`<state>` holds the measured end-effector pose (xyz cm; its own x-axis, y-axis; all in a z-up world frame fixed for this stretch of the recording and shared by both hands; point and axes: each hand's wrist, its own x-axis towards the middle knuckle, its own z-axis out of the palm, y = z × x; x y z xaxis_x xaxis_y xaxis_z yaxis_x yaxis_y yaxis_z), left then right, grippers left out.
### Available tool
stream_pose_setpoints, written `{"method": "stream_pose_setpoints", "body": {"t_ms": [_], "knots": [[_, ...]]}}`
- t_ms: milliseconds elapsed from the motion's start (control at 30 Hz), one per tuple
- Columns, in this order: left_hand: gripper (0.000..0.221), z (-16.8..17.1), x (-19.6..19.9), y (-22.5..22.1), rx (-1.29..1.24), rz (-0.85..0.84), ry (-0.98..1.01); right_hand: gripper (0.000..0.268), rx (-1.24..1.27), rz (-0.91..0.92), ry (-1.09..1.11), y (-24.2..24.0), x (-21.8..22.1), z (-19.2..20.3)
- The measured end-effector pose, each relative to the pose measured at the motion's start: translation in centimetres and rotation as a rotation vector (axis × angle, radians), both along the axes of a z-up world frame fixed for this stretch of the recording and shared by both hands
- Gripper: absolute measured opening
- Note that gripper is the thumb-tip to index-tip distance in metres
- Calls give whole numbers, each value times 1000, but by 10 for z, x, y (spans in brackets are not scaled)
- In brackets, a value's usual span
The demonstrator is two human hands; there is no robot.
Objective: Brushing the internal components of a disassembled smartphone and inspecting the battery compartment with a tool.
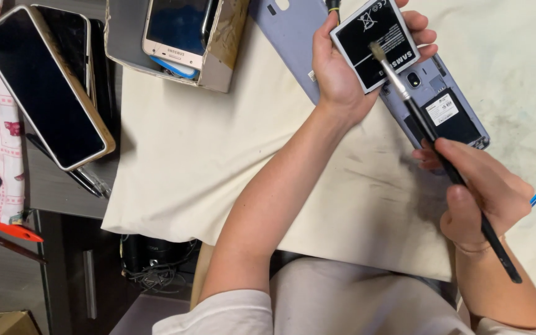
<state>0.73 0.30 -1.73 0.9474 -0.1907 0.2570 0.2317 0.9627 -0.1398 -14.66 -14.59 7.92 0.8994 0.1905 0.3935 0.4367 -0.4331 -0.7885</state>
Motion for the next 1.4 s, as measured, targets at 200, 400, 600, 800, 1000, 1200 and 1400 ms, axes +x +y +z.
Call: {"method": "stream_pose_setpoints", "body": {"t_ms": [200, 400, 600, 800, 1000, 1200, 1400], "knots": [[75, 4, -1, 0, 2, -8, -4, 17, 165, -135, 115, -7, -7, -12], [75, 6, -1, 2, 2, -4, -13, 47, 237, -120, 145, -2, -7, -5], [85, 11, -3, 3, 30, -9, -24, 35, 136, -79, 169, 1, -6, 1], [84, 7, -2, 2, 26, -5, -35, 33, 96, -132, 133, -3, -8, -7], [87, 10, -2, 4, 16, -23, -48, 32, 104, -131, 132, -4, -7, -4], [70, 4, 1, 3, 61, -37, 5, 27, 171, -239, 247, -7, -10, 5], [67, 6, 0, 5, 125, -39, 35, 32, 109, -171, 236, -6, -7, 17]]}}
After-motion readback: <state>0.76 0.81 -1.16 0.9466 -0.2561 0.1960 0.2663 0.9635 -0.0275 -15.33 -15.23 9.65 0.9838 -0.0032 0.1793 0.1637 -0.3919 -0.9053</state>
